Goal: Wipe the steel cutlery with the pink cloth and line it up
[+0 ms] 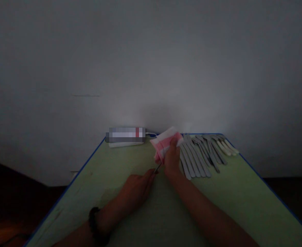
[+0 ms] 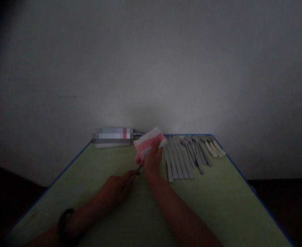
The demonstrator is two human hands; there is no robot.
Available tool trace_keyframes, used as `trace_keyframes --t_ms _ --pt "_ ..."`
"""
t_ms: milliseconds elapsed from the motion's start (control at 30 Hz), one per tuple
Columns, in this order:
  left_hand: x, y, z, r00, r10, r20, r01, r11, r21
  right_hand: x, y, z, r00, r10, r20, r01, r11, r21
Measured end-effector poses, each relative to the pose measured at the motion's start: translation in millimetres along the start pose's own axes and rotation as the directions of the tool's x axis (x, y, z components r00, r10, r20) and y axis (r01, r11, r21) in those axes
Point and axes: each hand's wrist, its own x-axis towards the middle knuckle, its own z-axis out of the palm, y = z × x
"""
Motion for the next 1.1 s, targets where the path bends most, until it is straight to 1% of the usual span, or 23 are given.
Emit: trace_keyframes --t_ms 100,200,300,400,433,500,600,667,733,800,833,867,967,1033,1100 --pt "1.2 -3.7 3.2 1.0 -0.006 -0.006 0.006 1.0 0.025 -12.2 7.3 3.2 0.999 -0.005 -0.035 0.005 1.0 -0.019" --pt "2.7 -6.7 4.5 1.0 -0.007 -0.008 0.007 1.0 0.007 -20.6 12.1 5.2 0.998 0.042 -0.054 -0.046 0.997 -0.067" --pt "3.1 -7.6 2.0 1.0 -0.019 0.002 0.019 0.996 -0.082 -22.0 11.0 6.2 0.997 0.066 -0.026 -0.068 0.995 -0.07" --pt "1.4 -7.2 -3.9 1.0 -0.01 -0.007 0.008 0.97 -0.245 -14.6 3.4 6.1 0.998 0.057 0.03 -0.056 0.998 -0.009" --pt "0.6 -7.0 -6.0 1.0 -0.001 -0.01 -0.002 0.955 -0.296 -10.3 0.1 5.4 0.998 0.052 0.037 -0.052 0.999 0.005" --pt "-0.8 -6.9 -9.6 1.0 0.015 -0.009 -0.017 0.926 -0.377 0.4 -6.3 2.3 0.999 0.042 0.014 -0.042 0.999 0.005" --pt "-0.6 -7.7 -12.5 0.999 0.024 0.025 -0.008 0.864 -0.504 17.4 -14.3 -6.0 1.0 0.019 -0.021 -0.02 0.998 -0.064" --pt "1.1 -9.2 -13.0 0.999 0.01 0.052 0.024 0.782 -0.622 26.4 -19.1 -12.5 1.0 -0.023 -0.014 0.021 0.992 -0.121" --pt "3.2 -11.5 -13.3 0.996 0.005 0.086 0.06 0.671 -0.739 33.2 -24.1 -18.3 0.996 -0.086 -0.005 0.084 0.982 -0.171" --pt "4.7 -14.0 -13.6 0.992 0.019 0.125 0.092 0.572 -0.815 39.1 -29.0 -23.2 0.992 -0.126 -0.019 0.119 0.971 -0.206" --pt "5.1 -15.1 -13.7 0.989 0.028 0.144 0.106 0.543 -0.833 41.8 -30.9 -25.2 0.991 -0.131 -0.039 0.12 0.969 -0.215" --pt "5.3 -15.9 -13.9 0.987 0.034 0.157 0.115 0.53 -0.84 44.1 -32.2 -27.0 0.99 -0.13 -0.063 0.113 0.968 -0.225" --pt "5.1 -16.8 -14.0 0.985 0.032 0.17 0.126 0.541 -0.831 45.2 -30.1 -29.6 0.985 -0.124 -0.123 0.084 0.954 -0.288" --pt "4.9 -16.2 -13.7 0.986 0.021 0.166 0.128 0.546 -0.828 38.5 -23.7 -28.7 0.986 -0.118 -0.116 0.07 0.933 -0.354" --pt "5.1 -15.3 -13.2 0.987 0.006 0.161 0.132 0.545 -0.828 27.5 -15.6 -26.3 0.994 -0.076 -0.076 0.039 0.916 -0.399"
